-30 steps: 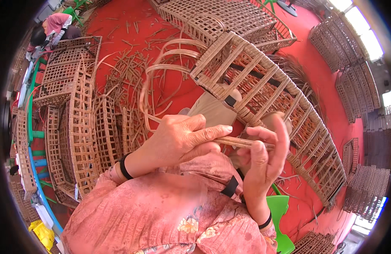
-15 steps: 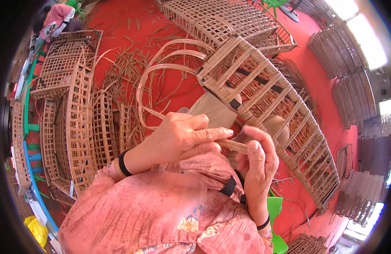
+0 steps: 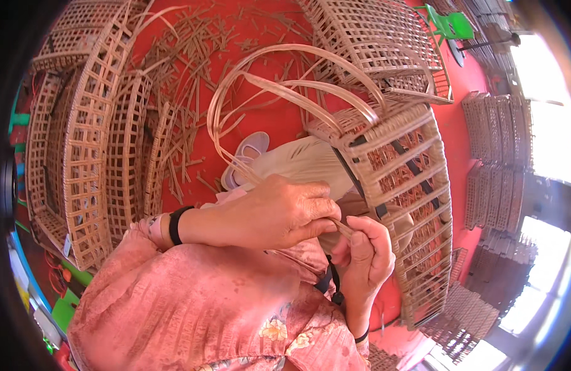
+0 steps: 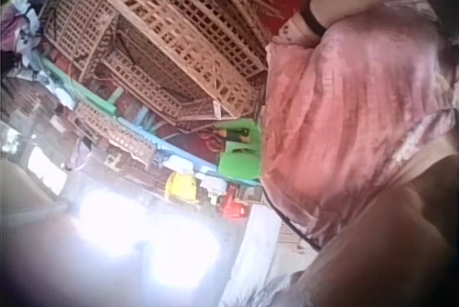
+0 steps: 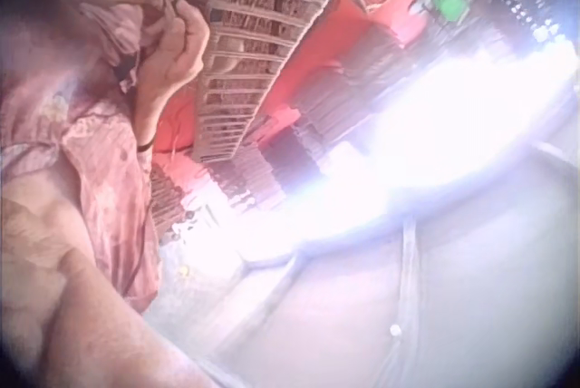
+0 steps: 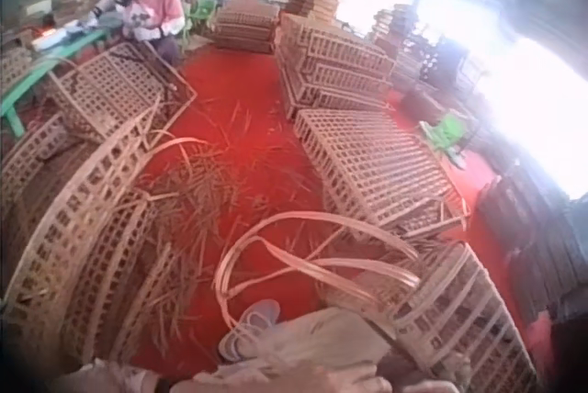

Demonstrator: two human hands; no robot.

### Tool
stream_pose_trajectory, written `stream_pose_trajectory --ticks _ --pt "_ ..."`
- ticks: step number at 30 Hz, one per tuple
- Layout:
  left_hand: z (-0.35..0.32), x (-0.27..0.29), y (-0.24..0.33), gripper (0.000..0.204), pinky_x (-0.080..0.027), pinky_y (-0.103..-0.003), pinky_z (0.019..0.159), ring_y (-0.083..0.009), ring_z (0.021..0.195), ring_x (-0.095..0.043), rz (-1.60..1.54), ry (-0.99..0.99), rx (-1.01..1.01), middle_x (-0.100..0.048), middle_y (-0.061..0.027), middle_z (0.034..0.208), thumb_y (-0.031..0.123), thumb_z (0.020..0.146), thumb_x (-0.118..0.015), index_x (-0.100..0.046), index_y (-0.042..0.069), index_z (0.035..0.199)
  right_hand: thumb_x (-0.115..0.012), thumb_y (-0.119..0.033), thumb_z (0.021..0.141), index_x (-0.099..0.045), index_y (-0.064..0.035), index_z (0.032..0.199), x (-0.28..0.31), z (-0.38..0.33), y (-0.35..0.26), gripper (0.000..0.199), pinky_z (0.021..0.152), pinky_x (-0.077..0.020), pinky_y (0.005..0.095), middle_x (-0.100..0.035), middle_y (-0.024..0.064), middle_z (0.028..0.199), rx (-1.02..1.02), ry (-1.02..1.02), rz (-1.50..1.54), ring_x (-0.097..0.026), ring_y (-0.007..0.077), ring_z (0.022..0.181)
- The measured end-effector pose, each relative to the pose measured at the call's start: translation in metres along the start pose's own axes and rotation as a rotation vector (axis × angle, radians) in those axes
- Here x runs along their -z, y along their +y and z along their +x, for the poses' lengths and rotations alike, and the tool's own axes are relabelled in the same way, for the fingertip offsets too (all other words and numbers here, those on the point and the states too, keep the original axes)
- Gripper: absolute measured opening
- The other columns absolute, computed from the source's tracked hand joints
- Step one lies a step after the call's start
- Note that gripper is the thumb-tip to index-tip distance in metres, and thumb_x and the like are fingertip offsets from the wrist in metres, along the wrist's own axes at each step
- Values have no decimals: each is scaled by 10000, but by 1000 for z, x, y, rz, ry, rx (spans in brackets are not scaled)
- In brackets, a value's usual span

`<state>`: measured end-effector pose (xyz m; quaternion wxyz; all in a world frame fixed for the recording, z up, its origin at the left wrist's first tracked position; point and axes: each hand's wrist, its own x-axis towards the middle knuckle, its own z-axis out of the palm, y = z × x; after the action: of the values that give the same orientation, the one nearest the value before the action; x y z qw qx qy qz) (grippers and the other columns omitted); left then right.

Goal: Manually weaving and assembling a curved bamboo or wood frame with thin strips.

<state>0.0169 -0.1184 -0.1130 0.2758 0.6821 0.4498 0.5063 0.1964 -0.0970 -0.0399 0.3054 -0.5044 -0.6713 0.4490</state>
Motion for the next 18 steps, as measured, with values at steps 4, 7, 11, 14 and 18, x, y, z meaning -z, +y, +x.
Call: stream_pose_trajectory --ticks 4,7,11,14,18 --pt "2 15 -11 150 -500 -409 600 -300 712 -642 -125 12 37 -607 -83 842 220 933 -627 -678 83 970 -542 -141 1006 -625 22 1081 -15 10 -7 198 486 -387 188 -603 33 677 3 19 -73 -519 62 540" --pt "4 20 -18 156 -492 -409 597 -296 712 -640 -169 13 49 -605 -83 834 225 929 -631 -674 79 965 -549 -154 1008 -628 16 1079 -22 17 -11 201 488 -392 186 -609 34 676 1 23 -120 -533 62 551" --pt "7 25 -25 175 -488 -404 601 -289 720 -627 -167 4 8 -597 -83 820 240 922 -637 -667 70 947 -551 -159 1011 -625 24 1081 -25 21 -11 210 485 -395 188 -621 50 732 -11 23 -146 -537 68 554" --pt "10 29 -29 185 -489 -404 603 -285 725 -620 -206 -5 26 -594 -82 815 246 917 -640 -666 66 949 -553 -162 1013 -619 35 1089 -26 23 -7 221 486 -400 190 -630 71 808 2 20 -123 -545 75 563" --pt "11 31 -34 180 -498 -404 612 -286 726 -622 -234 -22 6 -598 -79 816 239 917 -638 -669 67 961 -546 -156 1016 -614 42 1101 -29 24 -9 226 491 -407 196 -626 80 838 -31 23 -124 -551 80 571"
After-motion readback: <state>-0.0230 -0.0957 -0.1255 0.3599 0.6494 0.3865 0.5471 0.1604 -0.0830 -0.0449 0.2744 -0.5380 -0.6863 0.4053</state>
